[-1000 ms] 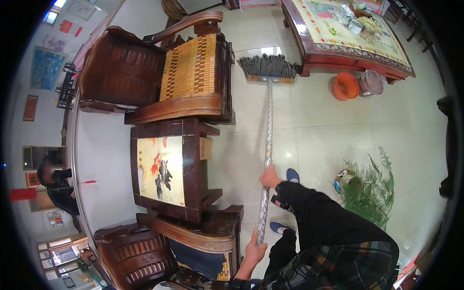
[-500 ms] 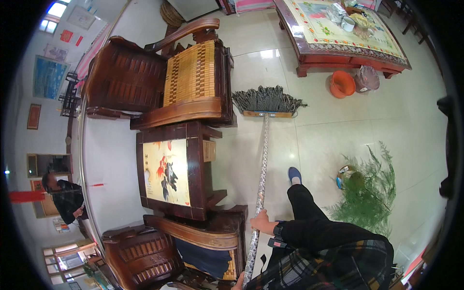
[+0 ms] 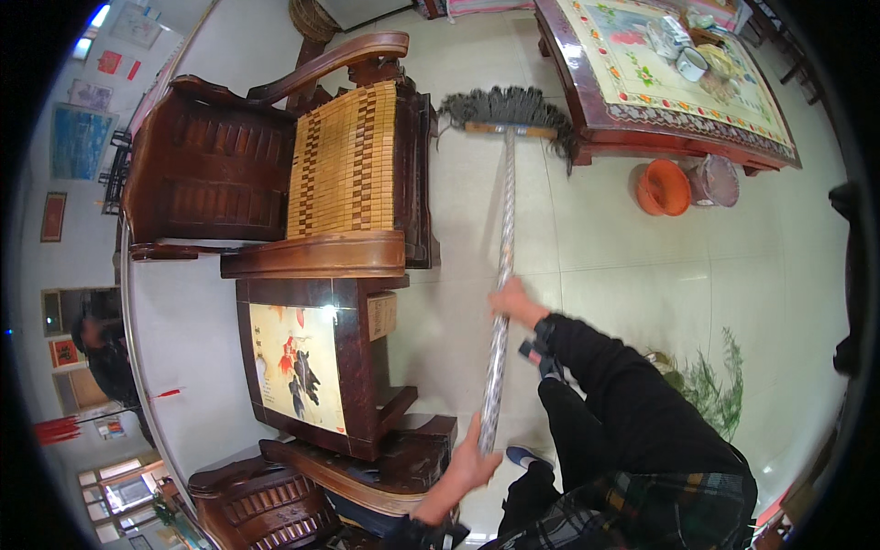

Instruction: The person mops a tiled floor in a living room using a string mop. They move the mop back and forth across the floor, navigating around furniture and a small stool. The person wears blue slippers and a plaid shirt while performing the task.

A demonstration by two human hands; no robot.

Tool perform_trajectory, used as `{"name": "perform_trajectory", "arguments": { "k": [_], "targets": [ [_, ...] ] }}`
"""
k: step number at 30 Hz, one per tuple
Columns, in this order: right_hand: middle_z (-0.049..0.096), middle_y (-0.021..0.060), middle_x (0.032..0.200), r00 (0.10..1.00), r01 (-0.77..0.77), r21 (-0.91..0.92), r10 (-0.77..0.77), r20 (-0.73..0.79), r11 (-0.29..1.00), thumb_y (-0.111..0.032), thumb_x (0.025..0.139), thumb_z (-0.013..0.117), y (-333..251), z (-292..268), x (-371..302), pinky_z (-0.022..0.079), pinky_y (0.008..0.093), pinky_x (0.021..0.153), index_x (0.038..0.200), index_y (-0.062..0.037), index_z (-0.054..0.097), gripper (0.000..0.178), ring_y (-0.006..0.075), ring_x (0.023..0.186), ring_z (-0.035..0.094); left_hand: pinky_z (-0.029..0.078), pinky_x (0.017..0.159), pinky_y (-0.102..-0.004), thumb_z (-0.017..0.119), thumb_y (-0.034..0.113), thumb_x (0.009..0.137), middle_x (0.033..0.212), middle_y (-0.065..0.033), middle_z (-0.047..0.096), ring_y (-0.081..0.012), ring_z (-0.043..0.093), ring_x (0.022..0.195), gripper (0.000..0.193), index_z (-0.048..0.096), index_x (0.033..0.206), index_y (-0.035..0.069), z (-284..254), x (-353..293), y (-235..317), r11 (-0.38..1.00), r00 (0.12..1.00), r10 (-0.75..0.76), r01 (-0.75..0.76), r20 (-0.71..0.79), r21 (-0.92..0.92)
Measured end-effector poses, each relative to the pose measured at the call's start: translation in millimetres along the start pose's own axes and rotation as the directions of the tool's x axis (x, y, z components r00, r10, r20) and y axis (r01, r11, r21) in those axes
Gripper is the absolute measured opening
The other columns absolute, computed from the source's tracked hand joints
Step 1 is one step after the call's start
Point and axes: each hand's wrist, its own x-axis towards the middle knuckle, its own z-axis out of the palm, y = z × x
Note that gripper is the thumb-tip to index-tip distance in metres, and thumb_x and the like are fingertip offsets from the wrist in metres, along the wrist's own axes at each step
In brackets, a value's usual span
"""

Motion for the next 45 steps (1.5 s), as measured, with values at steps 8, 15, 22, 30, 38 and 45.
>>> {"name": "perform_trajectory", "arguments": {
  "k": [8, 15, 22, 30, 38, 45],
  "targets": [
    [0.057, 0.0283, 0.108, 0.97, -0.101, 0.251, 0.151, -0.189, 0.963, -0.024, 0.079, 0.065, -96.9, -155.1, 127.4, 0.058, 0.043, 0.066, 0.12, 0.0107, 0.028, 0.065, 0.0365, 0.094, 0.063, 0.046, 0.037, -0.0352, 0.057, 0.001, 0.072, 0.075, -0.0153, 0.059, -0.0213, 0.057, 0.047, 0.083, 0.019, 0.145, 0.012, -60.2, 224.8, 181.7, 0.993, 0.992, 0.12, -0.121, -0.042, -0.014],
    [0.058, 0.0285, 0.104, 0.962, -0.271, 0.15, 0.274, 0.0, 0.951, -0.017, 0.079, 0.06, -67.0, -122.5, 116.5, 0.056, 0.0412, 0.068, 0.119, 0.0134, 0.03, 0.059, 0.0356, 0.089, 0.064, 0.052, 0.067, -0.0439, 0.057, 0.008, 0.072, 0.092, -0.0266, 0.062, -0.0399, 0.064, 0.077, 0.081, 0.021, 0.144, 0.012, -19.6, 228.1, 117.0, 0.958, 0.951, 0.243, -0.204, -0.193, 0.2],
    [0.059, 0.0283, 0.105, 0.995, -0.098, -0.189, 0.095, -0.022, 0.977, -0.03, 0.078, 0.055, -24.4, -35.0, 38.4, 0.043, 0.038, 0.09, 0.105, 0.0165, 0.049, 0.054, 0.0359, 0.101, 0.058, 0.048, 0.07, -0.0502, 0.059, 0.017, 0.074, 0.085, -0.03, 0.061, -0.0481, 0.06, 0.08, 0.085, 0.014, 0.146, 0.013, 20.4, 103.5, -5.1, 0.966, 0.951, 0.201, -0.152, -0.237, 0.21],
    [0.059, 0.0296, 0.096, 0.978, -0.208, 0.035, 0.208, 0.017, 0.977, -0.013, 0.073, 0.063, 22.0, 63.5, -111.4, 0.05, 0.045, 0.08, 0.111, 0.0124, 0.029, 0.056, 0.0406, 0.091, 0.062, 0.048, 0.071, -0.051, 0.061, 0.018, 0.074, 0.087, -0.0325, 0.061, -0.0495, 0.059, 0.081, 0.088, 0.012, 0.147, 0.012, 67.7, -35.6, -103.2, 0.992, 0.984, 0.045, -0.023, -0.174, 0.122],
    [0.058, 0.03, 0.094, 0.965, -0.236, 0.086, 0.223, 0.138, 0.968, -0.025, 0.072, 0.069, 110.4, 209.1, -351.9, 0.051, 0.0449, 0.074, 0.115, 0.0133, 0.021, 0.074, 0.0401, 0.087, 0.062, 0.049, 0.074, -0.0469, 0.062, 0.015, 0.074, 0.09, -0.0296, 0.061, -0.0455, 0.059, 0.085, 0.087, 0.014, 0.146, 0.013, 107.9, -237.5, -280.4, 0.989, 0.993, 0.066, -0.052, -0.098, 0.139],
    [0.057, 0.0273, 0.098, 0.848, -0.481, 0.12, 0.426, 0.315, 0.868, -0.032, 0.073, 0.07, 110.4, 246.3, -494.7, 0.051, 0.0443, 0.073, 0.12, 0.0109, 0.02, 0.081, 0.0356, 0.087, 0.062, 0.049, 0.075, -0.0382, 0.06, 0.007, 0.079, 0.097, -0.0194, 0.062, -0.0323, 0.059, 0.086, 0.074, 0.026, 0.144, 0.01, 95.2, -343.1, -309.1, 0.993, 0.99, -0.108, 0.112, -0.094, 0.035]
  ]
}}
